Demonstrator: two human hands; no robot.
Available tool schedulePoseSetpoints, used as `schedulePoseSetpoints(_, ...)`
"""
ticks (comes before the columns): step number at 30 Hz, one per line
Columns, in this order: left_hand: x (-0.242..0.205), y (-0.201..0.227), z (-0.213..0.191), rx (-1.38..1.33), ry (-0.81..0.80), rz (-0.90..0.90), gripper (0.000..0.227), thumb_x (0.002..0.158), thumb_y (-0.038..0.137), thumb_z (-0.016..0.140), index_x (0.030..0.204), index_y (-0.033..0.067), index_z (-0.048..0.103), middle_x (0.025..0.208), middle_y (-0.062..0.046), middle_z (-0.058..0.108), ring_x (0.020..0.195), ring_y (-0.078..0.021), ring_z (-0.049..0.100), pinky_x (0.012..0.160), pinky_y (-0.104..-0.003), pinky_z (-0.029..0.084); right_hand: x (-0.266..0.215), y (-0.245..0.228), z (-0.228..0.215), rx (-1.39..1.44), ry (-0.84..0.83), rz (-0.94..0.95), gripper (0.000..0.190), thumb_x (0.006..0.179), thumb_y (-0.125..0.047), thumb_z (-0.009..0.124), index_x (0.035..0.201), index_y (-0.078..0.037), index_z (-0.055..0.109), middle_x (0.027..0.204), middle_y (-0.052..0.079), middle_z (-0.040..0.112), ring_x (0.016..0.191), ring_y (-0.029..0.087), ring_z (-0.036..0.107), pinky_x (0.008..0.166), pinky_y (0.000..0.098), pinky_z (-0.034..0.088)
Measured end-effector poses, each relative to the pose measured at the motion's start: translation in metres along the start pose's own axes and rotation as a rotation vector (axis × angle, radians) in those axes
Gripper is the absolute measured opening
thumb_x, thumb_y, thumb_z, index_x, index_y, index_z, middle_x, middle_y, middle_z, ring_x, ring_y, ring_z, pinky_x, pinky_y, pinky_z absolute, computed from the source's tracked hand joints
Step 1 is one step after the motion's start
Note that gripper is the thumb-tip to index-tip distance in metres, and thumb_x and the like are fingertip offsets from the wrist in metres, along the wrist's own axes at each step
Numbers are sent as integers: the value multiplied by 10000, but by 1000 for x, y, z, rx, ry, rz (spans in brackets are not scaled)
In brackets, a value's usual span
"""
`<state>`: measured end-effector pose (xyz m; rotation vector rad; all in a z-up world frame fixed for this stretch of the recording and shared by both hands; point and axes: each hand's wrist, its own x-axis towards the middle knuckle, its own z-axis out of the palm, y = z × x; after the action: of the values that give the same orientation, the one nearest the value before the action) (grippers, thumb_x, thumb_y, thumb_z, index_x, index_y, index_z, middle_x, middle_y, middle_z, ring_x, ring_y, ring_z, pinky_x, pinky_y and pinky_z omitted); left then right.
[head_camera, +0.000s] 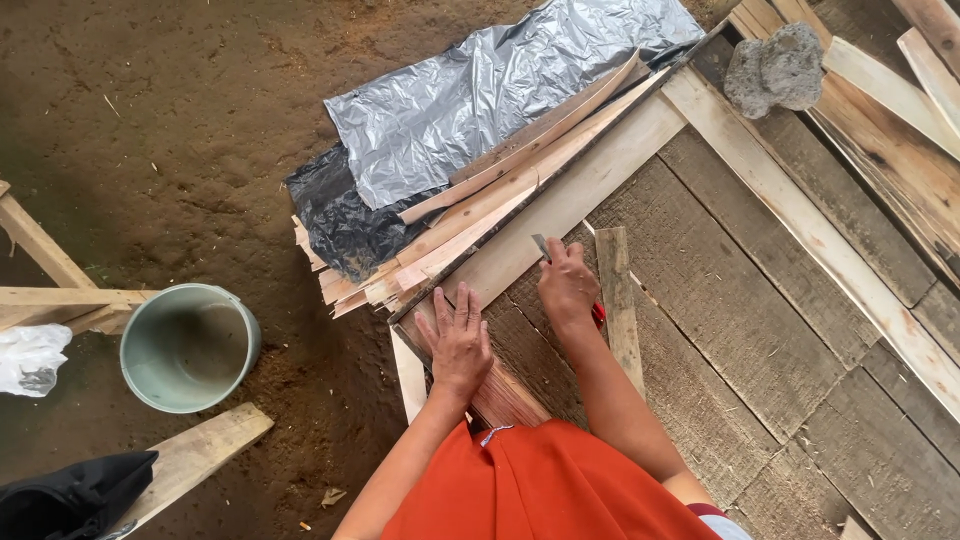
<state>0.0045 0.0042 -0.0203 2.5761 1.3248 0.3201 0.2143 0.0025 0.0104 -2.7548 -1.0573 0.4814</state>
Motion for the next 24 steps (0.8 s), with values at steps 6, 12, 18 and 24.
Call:
schedulePoseSetpoints(6, -2, 0, 7, 16, 60, 6, 604, 935, 290, 528, 1501, 89, 459, 1688, -88, 278, 1552, -449, 146, 1139, -770, 120, -3, -2, 3, -96, 51, -60, 329, 1002, -194, 616, 1326, -230, 572, 1102, 65, 583, 849, 303, 726, 723, 527, 630)
schedulePoseSetpoints(12, -2, 0, 3, -4, 53, 15, 609, 933, 244, 517, 1513, 72, 445, 1693, -104, 264, 1556, -452, 125, 1141, -767, 86, -6, -1, 6, -128, 156, -166, 344, 967, -190, 652, 1302, -218, 583, 1075, 50, 585, 844, 299, 733, 679, 492, 636)
schedulePoseSetpoints(18, -3, -1, 14, 23, 50, 51, 629, 927, 224, 513, 1539, 105, 422, 1687, -84, 286, 1570, -399, 136, 1140, -760, 108, -6, 2, 10, -136, 185, -213, 337, 955, -172, 659, 1280, -203, 578, 1048, 47, 571, 815, 299, 733, 653, 491, 634)
schedulePoseSetpoints(24, -4, -4, 23, 46, 59, 67, 700, 856, 210, 546, 1536, 100, 421, 1677, -102, 305, 1567, -388, 167, 1130, -770, 145, -9, -1, 6, -111, 201, -237, 324, 950, -149, 668, 1260, -173, 579, 1020, 59, 570, 819, 304, 731, 649, 495, 637)
